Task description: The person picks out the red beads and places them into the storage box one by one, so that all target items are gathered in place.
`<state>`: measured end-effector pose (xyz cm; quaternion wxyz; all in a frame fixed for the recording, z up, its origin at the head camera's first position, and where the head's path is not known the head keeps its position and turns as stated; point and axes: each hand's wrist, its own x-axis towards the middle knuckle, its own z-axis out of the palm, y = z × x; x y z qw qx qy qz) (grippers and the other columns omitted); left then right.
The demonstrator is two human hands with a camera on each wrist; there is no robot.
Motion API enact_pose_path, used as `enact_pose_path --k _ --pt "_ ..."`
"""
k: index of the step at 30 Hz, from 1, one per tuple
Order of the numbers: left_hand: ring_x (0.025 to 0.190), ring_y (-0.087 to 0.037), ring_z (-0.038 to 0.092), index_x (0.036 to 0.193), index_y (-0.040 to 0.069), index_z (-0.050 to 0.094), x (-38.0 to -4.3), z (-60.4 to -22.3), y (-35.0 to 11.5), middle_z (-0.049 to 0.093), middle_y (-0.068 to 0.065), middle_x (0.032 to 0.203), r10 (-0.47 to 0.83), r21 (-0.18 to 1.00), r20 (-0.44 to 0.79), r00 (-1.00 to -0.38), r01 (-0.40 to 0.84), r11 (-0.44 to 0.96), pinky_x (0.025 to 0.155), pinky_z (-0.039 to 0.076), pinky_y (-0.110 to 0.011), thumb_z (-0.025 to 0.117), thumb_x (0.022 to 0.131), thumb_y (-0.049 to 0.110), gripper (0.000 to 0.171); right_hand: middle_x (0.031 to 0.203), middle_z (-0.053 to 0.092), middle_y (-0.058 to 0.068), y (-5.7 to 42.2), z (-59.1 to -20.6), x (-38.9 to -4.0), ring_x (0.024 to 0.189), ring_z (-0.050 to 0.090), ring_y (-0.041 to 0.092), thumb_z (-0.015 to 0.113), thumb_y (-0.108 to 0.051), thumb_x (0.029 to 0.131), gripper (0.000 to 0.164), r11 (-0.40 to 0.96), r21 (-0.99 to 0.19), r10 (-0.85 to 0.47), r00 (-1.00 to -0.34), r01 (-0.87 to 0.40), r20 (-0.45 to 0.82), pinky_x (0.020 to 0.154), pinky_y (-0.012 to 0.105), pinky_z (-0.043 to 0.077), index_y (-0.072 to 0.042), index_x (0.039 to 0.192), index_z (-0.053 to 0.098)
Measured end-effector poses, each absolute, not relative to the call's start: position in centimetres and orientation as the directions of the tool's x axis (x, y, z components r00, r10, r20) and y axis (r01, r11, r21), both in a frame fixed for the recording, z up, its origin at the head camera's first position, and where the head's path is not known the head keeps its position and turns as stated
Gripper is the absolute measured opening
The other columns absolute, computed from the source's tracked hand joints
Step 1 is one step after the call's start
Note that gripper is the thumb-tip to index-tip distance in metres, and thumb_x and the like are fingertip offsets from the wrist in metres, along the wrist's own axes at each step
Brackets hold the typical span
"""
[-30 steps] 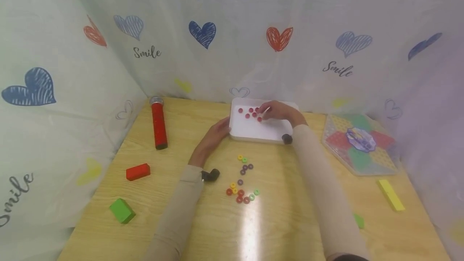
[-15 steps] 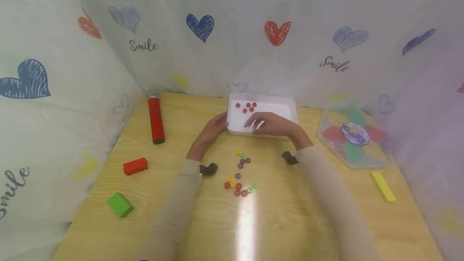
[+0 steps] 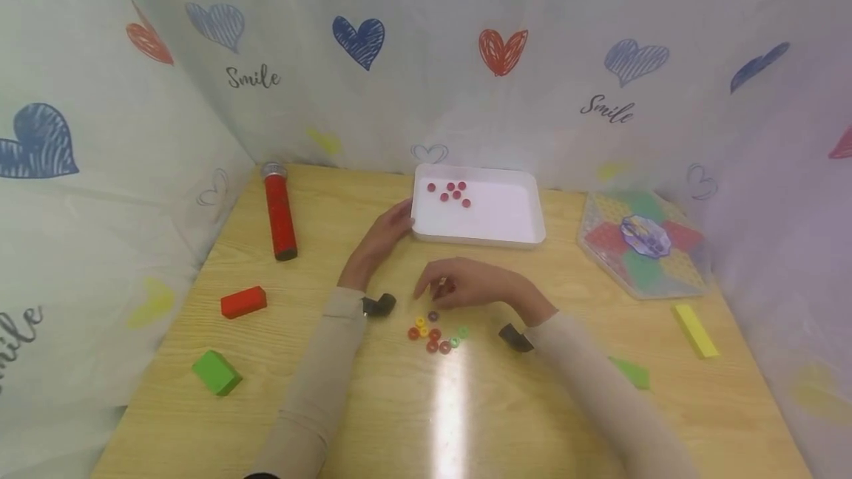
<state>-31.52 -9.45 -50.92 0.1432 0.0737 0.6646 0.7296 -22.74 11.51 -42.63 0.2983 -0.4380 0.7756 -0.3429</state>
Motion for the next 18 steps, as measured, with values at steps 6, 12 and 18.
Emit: enact_pose_path --k 6,12,18 --pt "0.14 -0.017 0.036 0.151 0.013 0.033 -31.5 -50.8 -9.4 0.036 -0.005 0.154 0.296 0.989 -0.104 -0.95 -0.129 -0.066 0.112 0.037 -0.031 0.052 0.1 0.011 0.054 0.114 0.064 0.002 10.3 -44.6 -21.0 0.095 0.062 0.02 0.067 -0.008 0.09 0.026 0.362 -0.786 -0.9 -0.408 -0.501 -0.154 0.083 0.028 0.055 -0.012 0.116 0.067" --pt "0.14 -0.016 0.036 0.151 0.014 0.034 -31.3 -50.8 -9.4 0.036 -0.004 0.154 0.297 0.989 -0.107 -0.949 -0.133 -0.069 0.112 0.037 -0.031 0.052 0.1 0.011 0.054 0.113 0.063 -0.004 9.5 -46.3 -20.0 0.096 0.06 0.014 0.066 -0.003 0.089 0.028 0.351 -0.784 -0.909 -0.388 -0.512 -0.153 0.082 0.024 0.054 -0.015 0.114 0.067" --pt "0.14 -0.016 0.036 0.151 0.016 0.034 -31.5 -50.8 -9.4 0.035 -0.003 0.154 0.297 0.99 -0.105 -0.949 -0.13 -0.063 0.113 0.036 -0.031 0.052 0.1 0.012 0.054 0.11 0.064 -0.003 8.9 -47.0 -19.5 0.097 0.061 0.009 0.065 -0.001 0.088 0.026 0.355 -0.756 -0.908 -0.397 -0.55 -0.137 0.082 0.021 0.054 -0.013 0.111 0.069"
